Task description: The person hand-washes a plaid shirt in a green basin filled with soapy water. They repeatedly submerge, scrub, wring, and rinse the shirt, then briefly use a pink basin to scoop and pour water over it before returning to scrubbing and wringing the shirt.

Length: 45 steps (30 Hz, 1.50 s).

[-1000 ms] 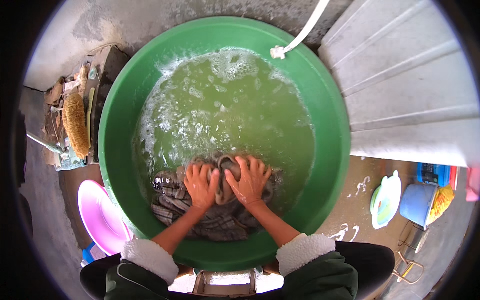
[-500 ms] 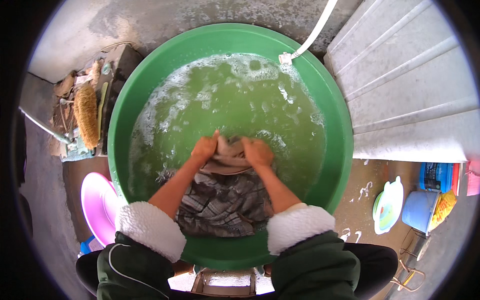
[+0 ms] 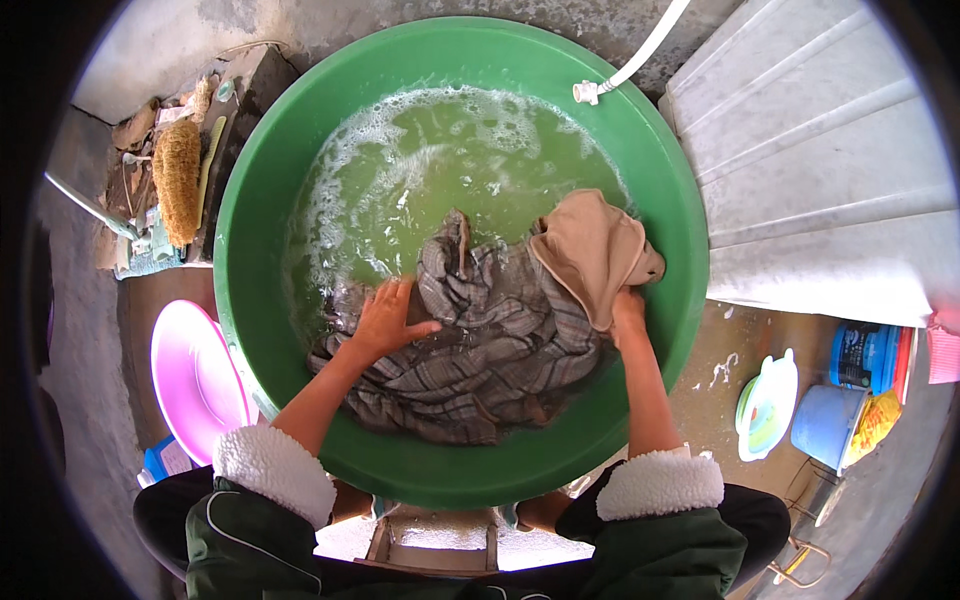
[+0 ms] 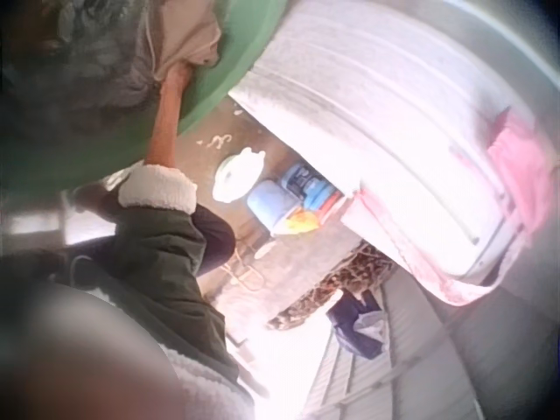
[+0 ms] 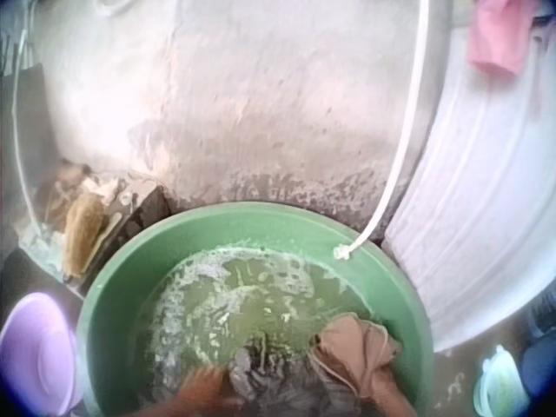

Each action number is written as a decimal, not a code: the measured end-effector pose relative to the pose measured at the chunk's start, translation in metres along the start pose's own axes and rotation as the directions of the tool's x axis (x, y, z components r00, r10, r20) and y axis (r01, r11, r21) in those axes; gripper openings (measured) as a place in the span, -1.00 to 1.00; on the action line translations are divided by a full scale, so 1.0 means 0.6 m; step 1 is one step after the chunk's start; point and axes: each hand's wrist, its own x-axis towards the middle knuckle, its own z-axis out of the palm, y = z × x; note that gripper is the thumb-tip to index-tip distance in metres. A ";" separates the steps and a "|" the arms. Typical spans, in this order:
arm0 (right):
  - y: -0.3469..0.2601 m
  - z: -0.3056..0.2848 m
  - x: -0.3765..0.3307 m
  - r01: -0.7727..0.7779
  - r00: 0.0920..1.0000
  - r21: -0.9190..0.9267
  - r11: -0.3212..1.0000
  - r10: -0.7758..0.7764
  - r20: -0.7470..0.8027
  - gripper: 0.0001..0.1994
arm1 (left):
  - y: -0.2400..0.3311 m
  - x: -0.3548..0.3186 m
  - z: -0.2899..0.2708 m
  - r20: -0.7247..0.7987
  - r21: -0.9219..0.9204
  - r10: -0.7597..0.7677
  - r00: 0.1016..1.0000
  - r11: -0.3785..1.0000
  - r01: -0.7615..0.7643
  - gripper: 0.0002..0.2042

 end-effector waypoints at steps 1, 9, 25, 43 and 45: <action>-0.009 -0.003 -0.008 0.088 0.974 -0.505 0.859 -0.180 -0.137 -0.44 | 0.000 -0.016 0.002 0.001 0.068 -0.005 1.000 0.998 0.005 0.07; -0.003 0.262 -0.144 0.848 0.362 -0.527 -0.054 -0.667 0.651 -0.24 | 0.024 -0.047 0.017 0.232 0.421 0.077 0.970 0.891 -0.172 0.01; -0.050 0.158 -0.042 0.514 0.512 -0.671 -0.534 -0.436 0.740 -0.47 | -0.061 -0.015 -0.020 -0.053 0.197 0.107 0.993 0.976 -0.094 -0.31; -0.102 0.097 -0.216 0.816 0.538 -0.445 0.369 -0.205 0.817 -0.73 | -0.075 0.003 -0.066 -0.235 0.314 0.211 0.949 0.940 -0.131 -0.71; -0.142 0.088 -0.250 0.736 0.542 -0.295 0.610 -0.268 0.796 -0.77 | -0.057 0.004 -0.101 -0.445 0.184 0.047 0.894 0.982 0.040 -0.72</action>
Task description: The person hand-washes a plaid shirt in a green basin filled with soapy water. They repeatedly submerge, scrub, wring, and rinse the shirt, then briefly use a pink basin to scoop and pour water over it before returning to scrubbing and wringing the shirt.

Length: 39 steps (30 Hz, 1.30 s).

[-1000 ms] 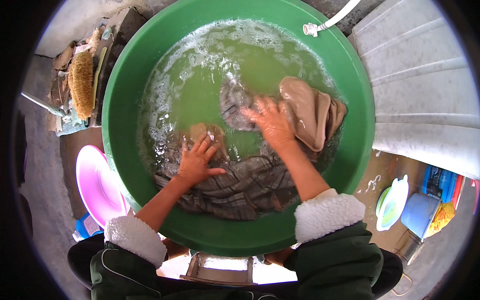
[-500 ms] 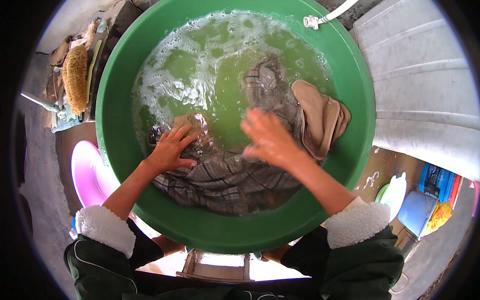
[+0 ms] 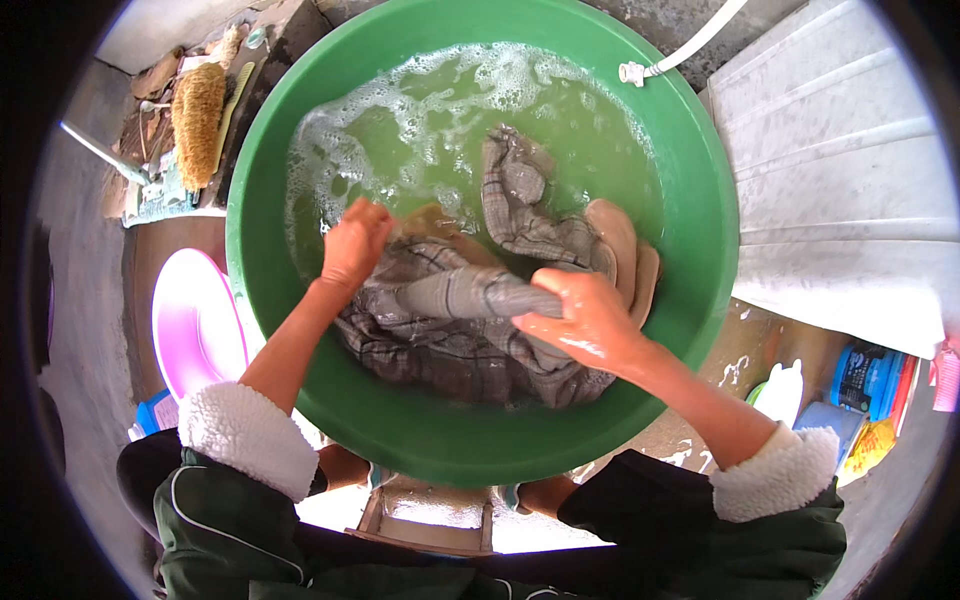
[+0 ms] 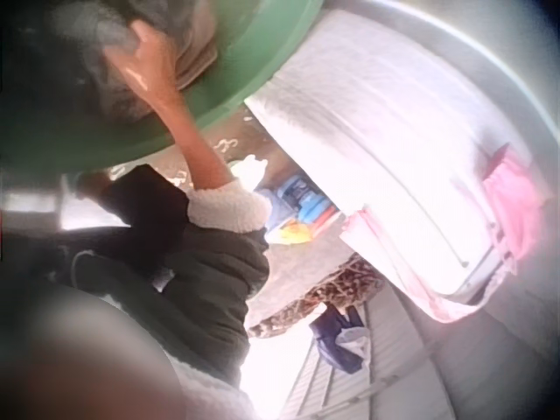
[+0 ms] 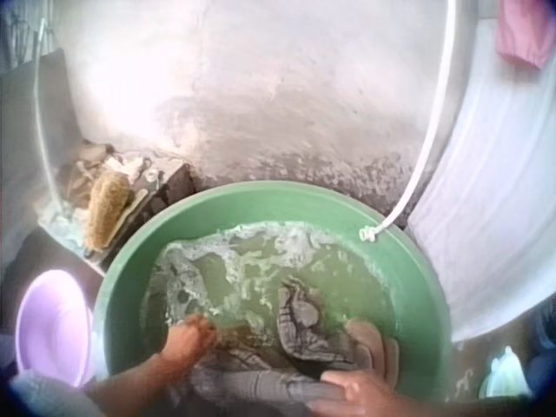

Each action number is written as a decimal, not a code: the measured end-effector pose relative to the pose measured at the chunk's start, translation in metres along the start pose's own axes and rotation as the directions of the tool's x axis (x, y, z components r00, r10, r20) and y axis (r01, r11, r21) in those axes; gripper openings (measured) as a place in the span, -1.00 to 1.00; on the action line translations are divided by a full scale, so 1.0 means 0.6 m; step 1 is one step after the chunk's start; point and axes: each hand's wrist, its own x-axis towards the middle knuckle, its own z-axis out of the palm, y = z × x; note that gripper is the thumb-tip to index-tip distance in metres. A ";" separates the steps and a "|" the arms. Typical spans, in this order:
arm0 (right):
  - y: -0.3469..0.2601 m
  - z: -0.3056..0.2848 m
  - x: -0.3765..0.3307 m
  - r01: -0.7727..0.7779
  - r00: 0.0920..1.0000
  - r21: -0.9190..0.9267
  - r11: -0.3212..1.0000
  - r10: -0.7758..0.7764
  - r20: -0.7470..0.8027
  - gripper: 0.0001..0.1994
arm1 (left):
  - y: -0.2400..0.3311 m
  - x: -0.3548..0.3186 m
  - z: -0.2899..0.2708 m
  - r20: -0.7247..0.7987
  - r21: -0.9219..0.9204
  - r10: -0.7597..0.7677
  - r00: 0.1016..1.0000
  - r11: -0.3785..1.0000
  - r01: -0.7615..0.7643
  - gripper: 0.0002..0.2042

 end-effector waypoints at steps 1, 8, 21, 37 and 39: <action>-0.021 -0.003 -0.004 0.079 0.996 0.208 0.975 -0.067 -0.065 -0.80 | 0.004 0.008 -0.020 -0.060 -0.037 -0.111 0.992 0.993 0.109 -0.72; -0.142 -0.031 -0.058 -0.036 0.980 0.421 0.907 0.114 -0.161 -0.83 | 0.082 -0.081 -0.056 0.940 -0.341 0.217 0.263 0.615 0.711 0.03; -0.198 0.004 -0.136 -0.096 0.995 0.151 0.984 0.097 -0.002 -0.78 | 0.200 -0.208 0.134 0.688 -0.578 0.060 0.723 -0.557 0.597 -0.17; -0.125 0.046 -0.071 -0.500 0.477 0.315 0.807 -0.048 0.878 -0.54 | 0.208 -0.149 -0.175 0.380 -0.898 0.046 0.924 -0.221 0.380 -0.72; -0.081 -0.050 -0.005 -0.234 0.822 -0.142 0.962 0.274 0.500 -0.72 | 0.230 -0.150 -0.178 0.365 -0.919 0.167 0.916 0.221 0.326 -0.73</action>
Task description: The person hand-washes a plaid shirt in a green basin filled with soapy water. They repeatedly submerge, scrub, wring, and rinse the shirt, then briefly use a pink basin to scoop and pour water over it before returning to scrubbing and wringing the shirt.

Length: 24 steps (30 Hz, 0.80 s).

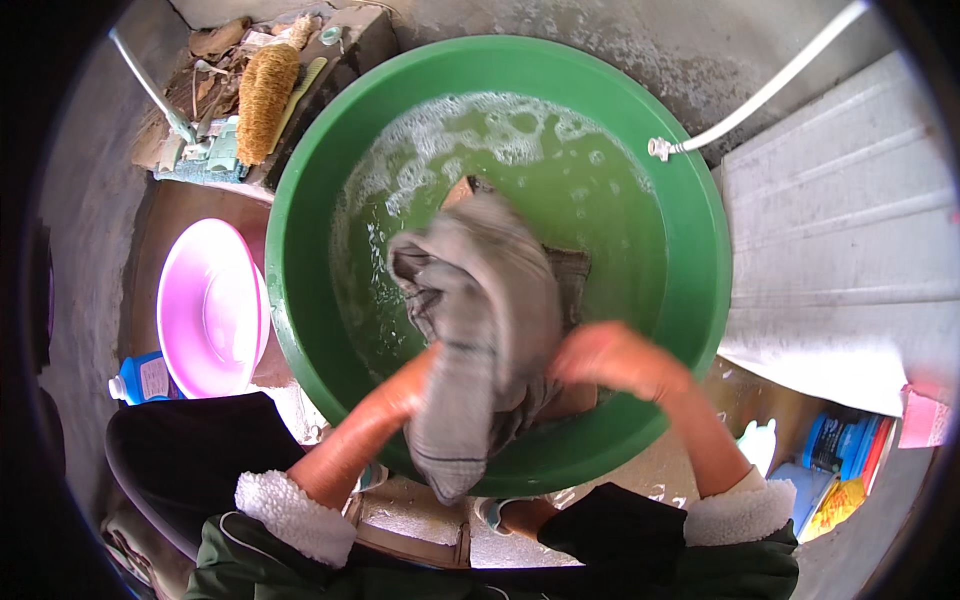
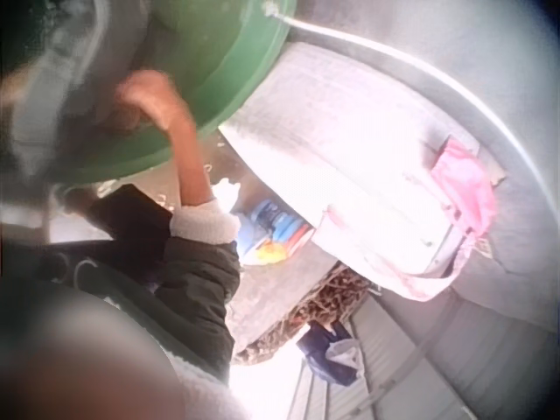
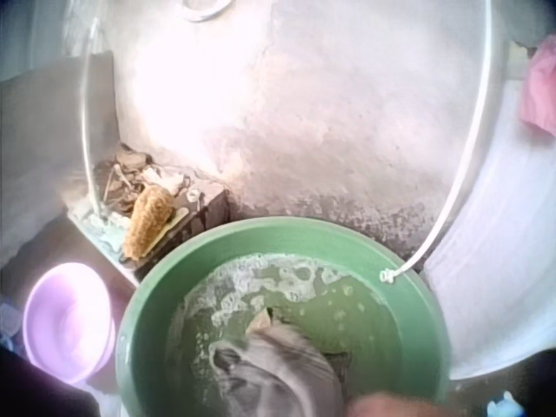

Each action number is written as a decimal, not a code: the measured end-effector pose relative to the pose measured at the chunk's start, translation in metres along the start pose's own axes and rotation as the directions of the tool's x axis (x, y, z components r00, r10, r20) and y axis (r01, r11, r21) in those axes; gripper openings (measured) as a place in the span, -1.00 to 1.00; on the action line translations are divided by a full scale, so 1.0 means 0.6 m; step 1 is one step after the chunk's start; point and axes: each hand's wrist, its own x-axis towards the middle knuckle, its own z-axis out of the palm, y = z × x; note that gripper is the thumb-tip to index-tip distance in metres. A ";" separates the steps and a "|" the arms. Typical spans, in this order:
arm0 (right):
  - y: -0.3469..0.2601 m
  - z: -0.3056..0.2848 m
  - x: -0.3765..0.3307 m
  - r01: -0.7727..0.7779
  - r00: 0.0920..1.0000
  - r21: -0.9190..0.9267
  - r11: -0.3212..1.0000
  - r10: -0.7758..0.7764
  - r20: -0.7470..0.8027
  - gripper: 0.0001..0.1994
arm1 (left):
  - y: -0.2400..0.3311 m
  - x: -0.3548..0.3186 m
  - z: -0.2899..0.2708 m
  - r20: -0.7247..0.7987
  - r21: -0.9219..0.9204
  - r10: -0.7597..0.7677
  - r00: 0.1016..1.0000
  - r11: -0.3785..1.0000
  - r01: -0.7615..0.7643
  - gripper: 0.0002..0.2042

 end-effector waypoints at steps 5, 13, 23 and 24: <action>0.089 -0.092 0.024 0.164 0.903 0.435 0.885 0.043 -0.428 -0.31 | -0.038 0.013 0.063 0.202 0.693 0.049 0.978 0.699 -0.178 -0.84; 0.024 0.001 0.263 -0.051 0.971 -0.531 0.846 -0.082 -0.225 0.12 | -0.028 -0.019 0.142 0.371 0.878 -0.151 0.916 0.380 -0.292 -0.87; 0.028 -0.059 0.074 0.421 0.561 0.443 0.791 0.157 -0.813 -0.73 | -0.024 -0.036 0.119 0.051 0.882 -0.086 0.995 0.471 -0.005 -0.85; 0.014 -0.079 0.041 0.531 0.502 0.403 0.745 0.106 -0.858 -0.74 | -0.014 -0.032 0.106 0.005 0.829 -0.064 0.998 0.558 0.032 -0.74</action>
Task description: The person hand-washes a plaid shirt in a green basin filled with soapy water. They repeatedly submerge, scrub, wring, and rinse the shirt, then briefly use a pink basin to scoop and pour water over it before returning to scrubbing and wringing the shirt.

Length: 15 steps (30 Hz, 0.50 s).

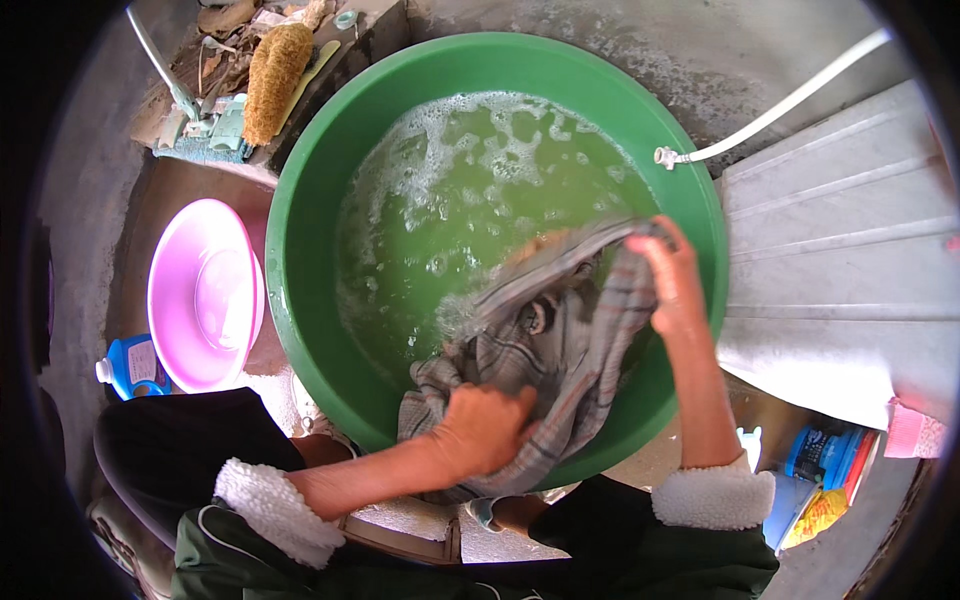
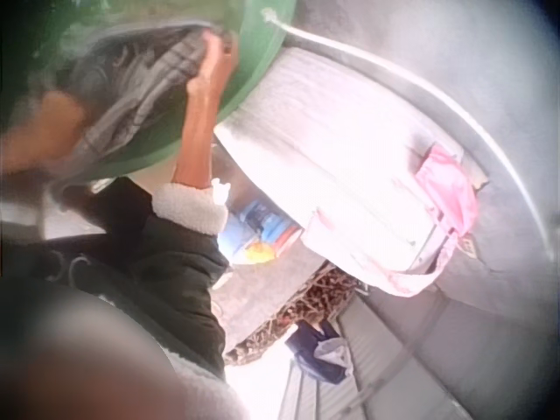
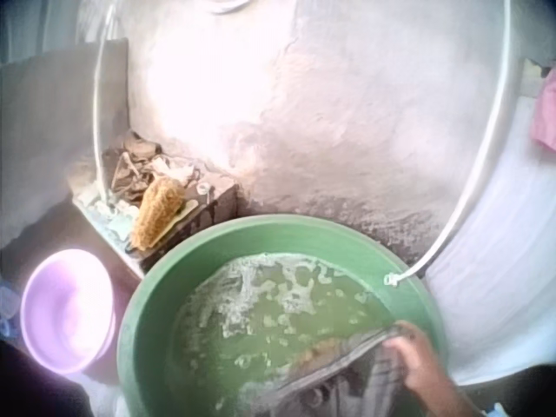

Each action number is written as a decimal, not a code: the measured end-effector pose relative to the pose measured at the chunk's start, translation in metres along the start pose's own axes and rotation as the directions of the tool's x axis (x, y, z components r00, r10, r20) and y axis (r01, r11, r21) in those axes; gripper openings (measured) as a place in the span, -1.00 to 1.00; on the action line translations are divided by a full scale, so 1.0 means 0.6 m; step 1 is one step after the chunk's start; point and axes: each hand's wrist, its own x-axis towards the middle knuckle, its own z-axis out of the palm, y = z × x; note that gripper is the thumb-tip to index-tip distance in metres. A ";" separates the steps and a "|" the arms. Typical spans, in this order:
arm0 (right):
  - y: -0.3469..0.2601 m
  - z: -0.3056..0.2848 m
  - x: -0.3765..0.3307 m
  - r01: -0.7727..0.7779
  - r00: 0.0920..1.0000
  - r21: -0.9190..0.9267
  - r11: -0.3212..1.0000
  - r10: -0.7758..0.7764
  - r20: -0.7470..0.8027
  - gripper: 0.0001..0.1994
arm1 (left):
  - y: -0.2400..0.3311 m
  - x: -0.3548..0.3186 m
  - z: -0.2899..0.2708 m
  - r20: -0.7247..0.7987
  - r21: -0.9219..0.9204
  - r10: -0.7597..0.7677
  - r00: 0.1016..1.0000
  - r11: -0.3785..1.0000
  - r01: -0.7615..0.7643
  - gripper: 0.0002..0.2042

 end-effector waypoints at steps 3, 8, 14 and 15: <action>-0.071 -0.037 -0.003 0.108 0.990 0.210 0.972 -0.086 -0.112 -0.74 | -0.009 0.007 -0.058 -0.028 -0.078 -0.088 0.996 0.993 0.086 -0.65; -0.104 -0.055 -0.019 0.157 0.979 0.276 0.948 -0.185 0.081 -0.58 | -0.025 0.000 -0.119 -0.197 -0.088 -0.123 0.973 0.990 0.107 -0.61; -0.019 -0.018 0.004 -0.124 0.932 0.072 0.990 0.091 0.351 -0.38 | -0.121 0.036 -0.123 -0.472 -0.080 -0.228 0.852 0.973 0.216 -0.69; 0.006 -0.010 0.012 0.042 0.869 -0.085 0.995 0.005 0.494 -0.44 | -0.144 0.043 -0.118 -0.384 -0.079 -0.302 0.873 0.952 0.295 -0.68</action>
